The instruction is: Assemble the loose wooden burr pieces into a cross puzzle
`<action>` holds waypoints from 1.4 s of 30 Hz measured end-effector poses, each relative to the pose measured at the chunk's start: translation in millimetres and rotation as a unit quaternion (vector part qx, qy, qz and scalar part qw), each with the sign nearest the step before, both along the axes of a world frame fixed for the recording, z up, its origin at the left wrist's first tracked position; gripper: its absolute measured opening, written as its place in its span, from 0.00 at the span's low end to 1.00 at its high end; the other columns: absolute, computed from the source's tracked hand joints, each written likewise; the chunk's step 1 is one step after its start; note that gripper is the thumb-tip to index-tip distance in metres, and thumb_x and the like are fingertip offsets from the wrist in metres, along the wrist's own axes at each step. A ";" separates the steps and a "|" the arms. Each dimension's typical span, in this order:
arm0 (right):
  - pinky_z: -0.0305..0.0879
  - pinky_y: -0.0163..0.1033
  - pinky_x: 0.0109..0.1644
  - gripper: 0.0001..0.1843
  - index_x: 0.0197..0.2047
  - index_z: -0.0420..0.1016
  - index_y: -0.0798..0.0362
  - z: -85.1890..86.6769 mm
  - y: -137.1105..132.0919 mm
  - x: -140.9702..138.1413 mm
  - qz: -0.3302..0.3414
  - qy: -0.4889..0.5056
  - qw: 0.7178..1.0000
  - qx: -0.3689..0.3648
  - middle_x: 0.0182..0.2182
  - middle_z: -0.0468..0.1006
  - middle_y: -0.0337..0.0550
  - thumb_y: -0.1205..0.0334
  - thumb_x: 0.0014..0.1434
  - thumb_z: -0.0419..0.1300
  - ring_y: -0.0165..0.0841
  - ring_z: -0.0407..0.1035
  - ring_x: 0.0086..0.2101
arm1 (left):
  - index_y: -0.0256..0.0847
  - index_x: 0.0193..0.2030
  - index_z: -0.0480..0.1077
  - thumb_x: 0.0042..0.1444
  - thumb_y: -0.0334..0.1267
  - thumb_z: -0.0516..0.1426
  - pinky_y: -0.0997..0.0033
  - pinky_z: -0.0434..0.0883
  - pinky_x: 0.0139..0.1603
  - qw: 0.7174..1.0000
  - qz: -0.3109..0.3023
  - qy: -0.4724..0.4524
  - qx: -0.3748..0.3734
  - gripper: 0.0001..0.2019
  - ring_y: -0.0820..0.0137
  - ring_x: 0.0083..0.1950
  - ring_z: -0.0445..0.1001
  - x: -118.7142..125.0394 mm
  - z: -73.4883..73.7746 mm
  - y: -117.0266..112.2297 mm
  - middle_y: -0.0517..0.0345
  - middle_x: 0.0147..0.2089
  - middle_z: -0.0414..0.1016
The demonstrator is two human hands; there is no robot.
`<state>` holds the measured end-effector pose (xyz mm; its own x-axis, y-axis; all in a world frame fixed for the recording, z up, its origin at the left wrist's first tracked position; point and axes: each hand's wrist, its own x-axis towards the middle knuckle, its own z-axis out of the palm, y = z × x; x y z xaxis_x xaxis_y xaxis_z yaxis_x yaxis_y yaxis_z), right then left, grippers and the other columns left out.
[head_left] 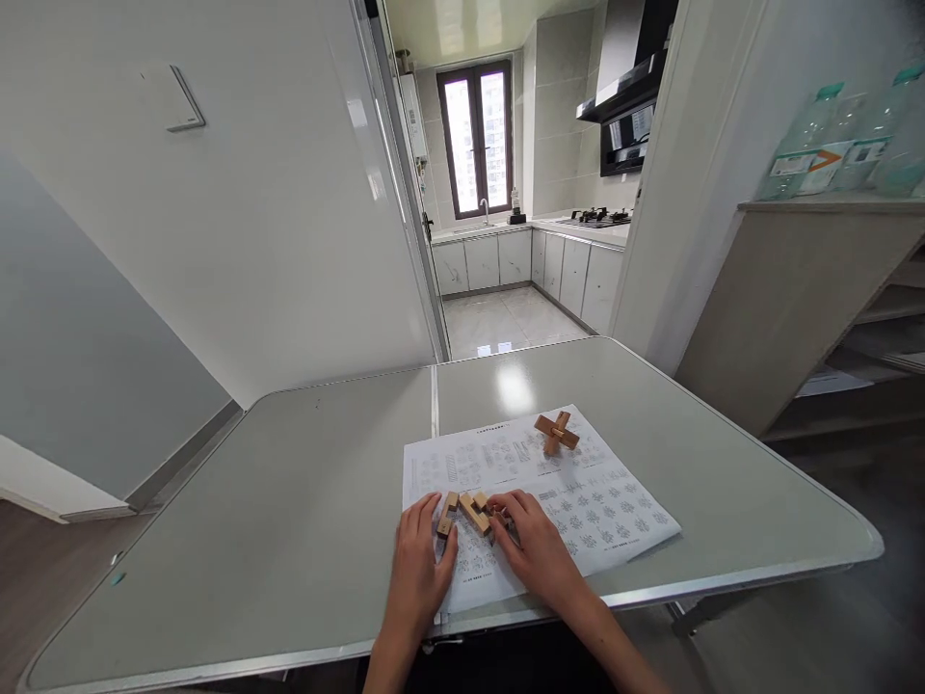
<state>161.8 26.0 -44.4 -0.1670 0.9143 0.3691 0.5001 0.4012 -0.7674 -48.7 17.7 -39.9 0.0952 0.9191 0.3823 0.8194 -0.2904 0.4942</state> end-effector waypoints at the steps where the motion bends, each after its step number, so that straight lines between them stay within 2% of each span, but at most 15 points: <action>1: 0.74 0.48 0.51 0.11 0.51 0.73 0.47 -0.6 0.4 -0.1 -0.007 0.001 1.000 -0.003 0.46 0.77 0.47 0.66 0.69 0.53 0.42 0.73 0.47 | 0.44 0.64 0.66 0.67 0.42 0.56 0.43 0.68 0.67 1.000 0.018 0.002 0.003 0.20 0.54 0.65 0.70 -0.9 -0.9 0.7 0.46 0.63 0.72; 7: 0.74 0.50 0.48 0.09 0.48 0.73 0.48 -2.3 1.5 0.0 -0.051 -0.021 0.998 0.001 0.44 0.78 0.48 0.65 0.66 0.57 0.45 0.73 0.45 | 0.44 0.51 0.73 0.69 0.46 0.53 0.42 0.69 0.63 0.999 0.054 -0.003 -0.003 0.13 0.52 0.62 0.71 -1.8 1.3 1.8 0.48 0.61 0.74; 14: 0.76 0.50 0.50 0.12 0.52 0.75 0.47 -4.7 1.1 1.5 -0.065 0.018 0.998 0.005 0.46 0.78 0.49 0.61 0.71 0.53 0.46 0.74 0.47 | 0.44 0.50 0.72 0.71 0.50 0.49 0.45 0.74 0.57 0.994 0.089 -0.065 -0.008 0.16 0.53 0.54 0.77 -0.9 5.7 1.0 0.47 0.51 0.79; 18: 0.76 0.50 0.51 0.15 0.55 0.74 0.48 -5.1 0.9 2.1 -0.067 0.045 0.997 0.004 0.48 0.76 0.51 0.60 0.73 0.50 0.45 0.75 0.48 | 0.44 0.49 0.72 0.71 0.51 0.47 0.50 0.76 0.51 0.989 0.096 -0.104 -0.040 0.17 0.54 0.50 0.80 0.2 9.4 -1.3 0.47 0.49 0.81; 24: 0.77 0.48 0.49 0.14 0.54 0.73 0.47 -3.5 0.6 2.8 -0.065 0.076 0.995 -0.001 0.49 0.73 0.50 0.59 0.74 0.48 0.43 0.76 0.45 | 0.44 0.46 0.71 0.70 0.56 0.49 0.63 0.76 0.37 0.981 0.095 -0.144 -0.084 0.19 0.61 0.36 0.81 4.0 18.6 -5.5 0.54 0.39 0.82; 27: 0.77 0.45 0.47 0.12 0.50 0.72 0.48 -1.7 -0.1 3.1 -0.057 0.086 0.995 -0.002 0.48 0.73 0.49 0.58 0.74 0.49 0.41 0.77 0.43 | 0.44 0.45 0.71 0.68 0.57 0.52 0.66 0.75 0.36 0.981 0.088 -0.153 -0.077 0.18 0.63 0.32 0.79 5.1 21.2 -6.2 0.57 0.36 0.81; 29: 0.76 0.44 0.45 0.11 0.47 0.72 0.48 0.3 -0.9 3.2 -0.049 0.084 0.995 0.004 0.46 0.73 0.48 0.58 0.74 0.49 0.40 0.76 0.41 | 0.44 0.46 0.72 0.67 0.57 0.53 0.66 0.75 0.36 0.981 0.081 -0.158 -0.074 0.18 0.63 0.34 0.80 5.4 22.3 -6.5 0.56 0.38 0.81; 36: 0.69 0.41 0.40 0.15 0.44 0.69 0.48 6.4 -5.5 3.7 -0.032 0.096 0.995 -0.005 0.38 0.76 0.45 0.55 0.76 0.44 0.38 0.73 0.36 | 0.43 0.48 0.71 0.67 0.59 0.51 0.66 0.73 0.37 0.976 0.089 -0.173 -0.099 0.21 0.62 0.35 0.79 6.0 25.8 -9.3 0.54 0.38 0.81; 42: 0.65 0.40 0.39 0.17 0.44 0.70 0.48 8.8 -8.0 3.6 -0.037 0.115 0.992 -0.031 0.35 0.77 0.42 0.53 0.77 0.44 0.38 0.72 0.34 | 0.43 0.50 0.72 0.68 0.61 0.48 0.67 0.68 0.34 0.972 0.101 -0.170 -0.126 0.24 0.62 0.30 0.74 5.9 26.2 -10.1 0.59 0.30 0.77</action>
<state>165.4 18.0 -35.6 -0.0160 0.9429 0.3328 0.3354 0.3186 -0.8865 -42.8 7.6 -13.7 -0.1888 0.9747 0.1199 0.6234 0.0246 0.7815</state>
